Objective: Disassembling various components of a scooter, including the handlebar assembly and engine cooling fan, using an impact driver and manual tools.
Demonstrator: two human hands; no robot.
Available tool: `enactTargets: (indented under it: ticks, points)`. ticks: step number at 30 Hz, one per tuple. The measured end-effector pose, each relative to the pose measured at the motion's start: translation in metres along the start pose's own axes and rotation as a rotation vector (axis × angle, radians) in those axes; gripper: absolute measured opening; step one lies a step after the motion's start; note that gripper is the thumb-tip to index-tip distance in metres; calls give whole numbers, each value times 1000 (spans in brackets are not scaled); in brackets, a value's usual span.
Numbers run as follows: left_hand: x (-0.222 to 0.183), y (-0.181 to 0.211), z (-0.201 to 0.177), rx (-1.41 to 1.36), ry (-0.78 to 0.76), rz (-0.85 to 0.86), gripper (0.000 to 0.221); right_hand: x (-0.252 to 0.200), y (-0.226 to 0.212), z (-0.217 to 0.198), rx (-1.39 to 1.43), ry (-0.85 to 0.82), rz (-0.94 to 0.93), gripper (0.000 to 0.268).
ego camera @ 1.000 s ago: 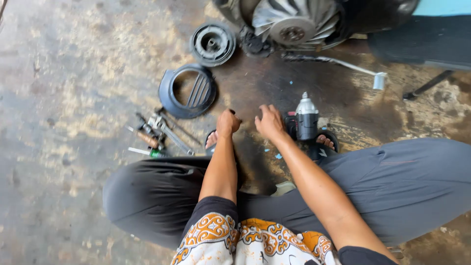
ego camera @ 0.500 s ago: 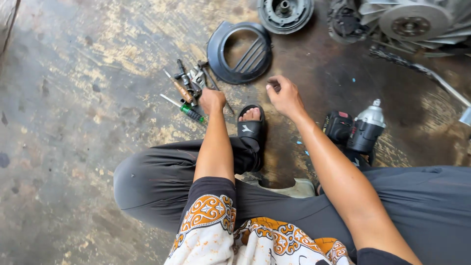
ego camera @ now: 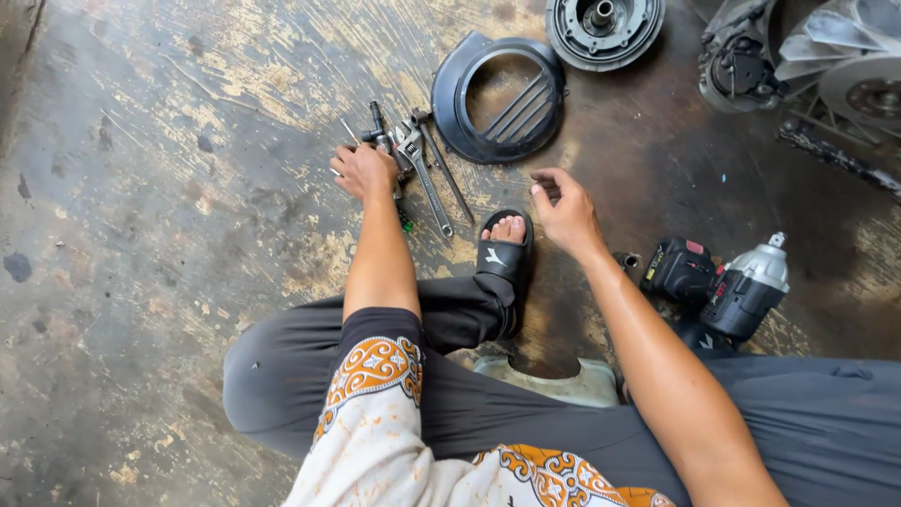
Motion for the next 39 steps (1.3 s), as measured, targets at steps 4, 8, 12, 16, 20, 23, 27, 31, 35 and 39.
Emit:
enactTargets:
  ticks: [4, 8, 12, 16, 20, 23, 27, 31, 35, 39]
  points:
    - [33, -8, 33, 157, -197, -72, 45, 3, -22, 7, 72, -35, 15, 25]
    - [35, 4, 40, 127, -184, -33, 51, 21, -41, 46, 34, -173, -54, 29]
    - [32, 3, 38, 114, -202, -6, 52, 31, -50, 92, 46, -296, -64, 30]
    - [18, -6, 29, 35, -65, 97, 45, 49, -47, 134, 99, -359, -68, 29]
    - [11, -8, 10, -156, -170, 307, 40, 55, -39, 147, 36, -336, 48, 30]
    - [7, 2, -13, -204, -229, 398, 36, 54, -34, 140, -3, -319, 107, 36]
    - [27, 23, -16, -173, -277, 545, 41, 60, -23, 113, -56, -242, 133, 51]
    - [16, 76, -90, -404, -328, 752, 39, 51, -67, 51, 15, -187, 65, 62]
    - [-66, 156, -189, -509, -487, 985, 40, 14, -133, -32, -25, -268, -41, 77]
    - [-144, 215, -238, -518, -550, 1017, 43, -23, -163, -104, 98, -135, -122, 62]
Point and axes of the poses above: each hand's wrist, its own x-axis towards the middle knuckle, its own z-axis out of the palm, y = z × x, the point moved 3 cm from there along x, towards the middle knuckle
